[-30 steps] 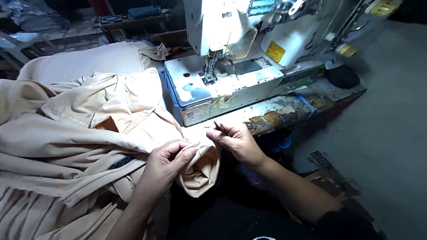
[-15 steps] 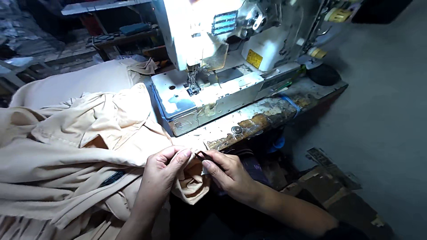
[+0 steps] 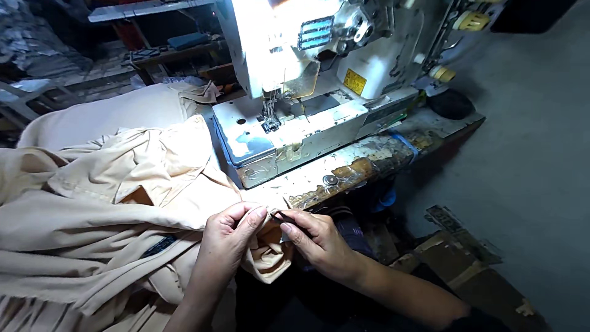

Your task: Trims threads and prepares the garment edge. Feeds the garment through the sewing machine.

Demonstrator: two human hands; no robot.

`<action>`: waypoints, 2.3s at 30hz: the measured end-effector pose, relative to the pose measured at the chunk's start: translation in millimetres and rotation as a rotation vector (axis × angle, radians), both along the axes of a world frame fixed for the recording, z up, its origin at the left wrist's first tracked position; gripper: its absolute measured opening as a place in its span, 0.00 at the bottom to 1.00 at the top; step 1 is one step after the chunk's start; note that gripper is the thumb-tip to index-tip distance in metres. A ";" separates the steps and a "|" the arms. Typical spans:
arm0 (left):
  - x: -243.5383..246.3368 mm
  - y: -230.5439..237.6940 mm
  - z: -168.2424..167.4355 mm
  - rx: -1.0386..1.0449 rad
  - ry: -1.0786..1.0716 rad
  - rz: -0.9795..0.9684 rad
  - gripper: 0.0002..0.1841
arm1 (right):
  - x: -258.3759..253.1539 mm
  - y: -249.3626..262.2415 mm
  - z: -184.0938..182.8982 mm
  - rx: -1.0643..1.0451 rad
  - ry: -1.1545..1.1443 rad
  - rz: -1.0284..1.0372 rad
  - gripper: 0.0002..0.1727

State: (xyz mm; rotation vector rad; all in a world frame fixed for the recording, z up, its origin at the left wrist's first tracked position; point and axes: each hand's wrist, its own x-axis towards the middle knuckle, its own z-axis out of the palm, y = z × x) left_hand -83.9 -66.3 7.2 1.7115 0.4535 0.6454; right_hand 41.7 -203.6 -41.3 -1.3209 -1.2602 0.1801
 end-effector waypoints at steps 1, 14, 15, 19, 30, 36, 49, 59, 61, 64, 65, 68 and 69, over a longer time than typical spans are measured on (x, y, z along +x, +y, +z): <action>-0.4 0.5 -0.2 0.007 0.002 -0.002 0.08 | -0.5 0.4 -0.3 0.001 -0.002 0.000 0.16; -4.2 3.3 0.1 0.022 -0.014 -0.003 0.08 | -4.8 1.7 1.0 0.002 0.012 -0.003 0.15; -4.4 3.7 -0.5 0.026 -0.016 -0.005 0.08 | -4.7 1.9 1.2 -0.003 0.014 -0.003 0.15; -4.9 4.4 -2.2 0.052 -0.010 -0.013 0.08 | -4.8 2.2 1.7 -0.015 0.057 0.013 0.15; 3.1 7.3 -27.5 0.176 0.124 0.045 0.09 | -13.4 -22.1 27.0 0.381 -0.260 0.407 0.14; 0.0 6.6 -16.1 0.065 0.035 -0.024 0.08 | 3.4 -7.0 1.6 0.014 0.009 0.078 0.15; -4.1 5.4 -13.5 0.012 0.006 -0.074 0.12 | 0.1 -5.1 -3.8 -0.063 0.030 -0.015 0.16; -5.3 4.5 -13.5 0.030 -0.006 -0.067 0.11 | -1.5 -5.0 -2.2 -0.082 -0.008 -0.035 0.16; -5.2 4.0 -13.9 0.057 0.000 -0.062 0.11 | -1.8 -5.0 -2.7 -0.083 -0.003 -0.039 0.16; -5.5 4.4 -14.1 0.065 0.010 -0.070 0.11 | -2.1 -5.8 -3.4 -0.071 0.004 -0.032 0.16; -5.4 4.3 -13.9 0.058 0.011 -0.073 0.11 | -2.3 -5.7 -3.8 -0.075 0.006 -0.034 0.16; -5.6 3.2 -14.8 0.058 0.010 -0.091 0.12 | -2.1 -5.9 -4.1 -0.073 0.039 -0.018 0.15; -5.8 2.4 -14.7 0.064 0.013 -0.106 0.12 | -2.3 -6.9 -4.3 -0.026 0.062 0.013 0.15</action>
